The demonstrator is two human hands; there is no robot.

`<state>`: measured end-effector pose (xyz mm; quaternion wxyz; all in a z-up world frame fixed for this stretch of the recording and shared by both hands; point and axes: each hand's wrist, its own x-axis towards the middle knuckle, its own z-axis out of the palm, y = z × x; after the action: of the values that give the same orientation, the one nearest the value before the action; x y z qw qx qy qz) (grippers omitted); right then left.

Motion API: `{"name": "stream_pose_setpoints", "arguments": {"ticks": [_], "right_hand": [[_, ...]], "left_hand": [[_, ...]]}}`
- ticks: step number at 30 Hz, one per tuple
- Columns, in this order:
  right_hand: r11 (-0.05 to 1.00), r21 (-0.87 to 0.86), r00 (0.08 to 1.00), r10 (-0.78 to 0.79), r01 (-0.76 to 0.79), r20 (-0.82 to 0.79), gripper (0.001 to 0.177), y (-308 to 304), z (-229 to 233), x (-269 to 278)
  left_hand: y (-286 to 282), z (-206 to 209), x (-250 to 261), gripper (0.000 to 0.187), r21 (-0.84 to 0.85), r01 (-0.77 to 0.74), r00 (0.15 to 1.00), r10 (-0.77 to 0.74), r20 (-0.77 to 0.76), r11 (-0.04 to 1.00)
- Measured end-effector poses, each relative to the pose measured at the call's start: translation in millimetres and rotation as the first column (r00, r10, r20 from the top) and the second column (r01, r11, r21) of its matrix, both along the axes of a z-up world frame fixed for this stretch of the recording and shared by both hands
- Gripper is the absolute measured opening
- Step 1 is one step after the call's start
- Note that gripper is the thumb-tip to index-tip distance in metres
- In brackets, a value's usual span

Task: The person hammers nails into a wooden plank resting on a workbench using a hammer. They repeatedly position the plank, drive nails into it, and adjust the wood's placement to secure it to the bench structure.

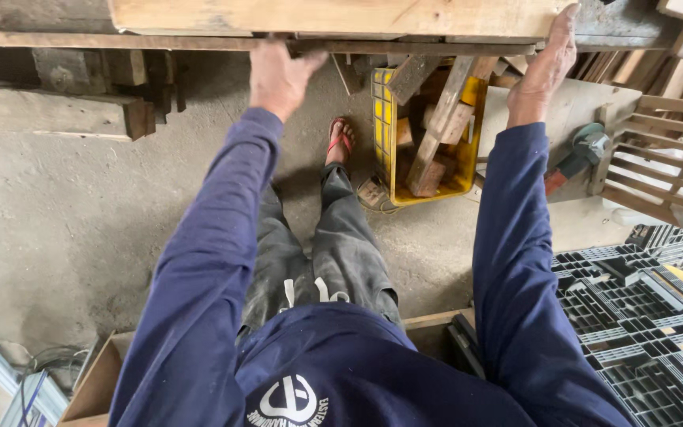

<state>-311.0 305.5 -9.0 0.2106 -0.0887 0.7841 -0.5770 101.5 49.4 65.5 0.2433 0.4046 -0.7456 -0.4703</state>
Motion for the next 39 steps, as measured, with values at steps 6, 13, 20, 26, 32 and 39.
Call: {"name": "stream_pose_setpoints", "arguments": {"ticks": [6,13,20,26,32,39], "right_hand": [[0.975,-0.218,0.998,0.054,-0.044,0.037,0.100,15,-27,6],[0.956,-0.280,0.993,-0.054,0.082,0.104,0.081,3,-14,9],[0.969,-0.235,0.996,-0.057,0.072,0.067,0.088,10,-22,-1],[0.989,-0.141,0.997,-0.045,0.053,0.059,0.099,12,-31,-2],[0.985,-0.166,0.997,-0.035,0.047,0.075,0.098,21,-39,-10],[0.992,-0.053,0.990,-0.114,0.119,0.080,0.101,10,-34,-4]], "left_hand": [[-22,-27,4,0.026,0.012,0.198,0.874,-0.183,0.450,0.980],[-18,-60,9,0.013,0.047,0.275,0.816,-0.259,0.517,0.960],[-12,-106,16,0.024,-0.316,0.413,0.826,-0.205,0.526,0.855],[-15,-72,10,0.022,-0.361,0.444,0.809,-0.194,0.555,0.820],[-14,-69,15,0.028,-0.525,0.404,0.876,-0.152,0.458,0.749],[-20,-42,5,0.024,0.066,0.169,0.942,-0.181,0.282,0.983]]}}
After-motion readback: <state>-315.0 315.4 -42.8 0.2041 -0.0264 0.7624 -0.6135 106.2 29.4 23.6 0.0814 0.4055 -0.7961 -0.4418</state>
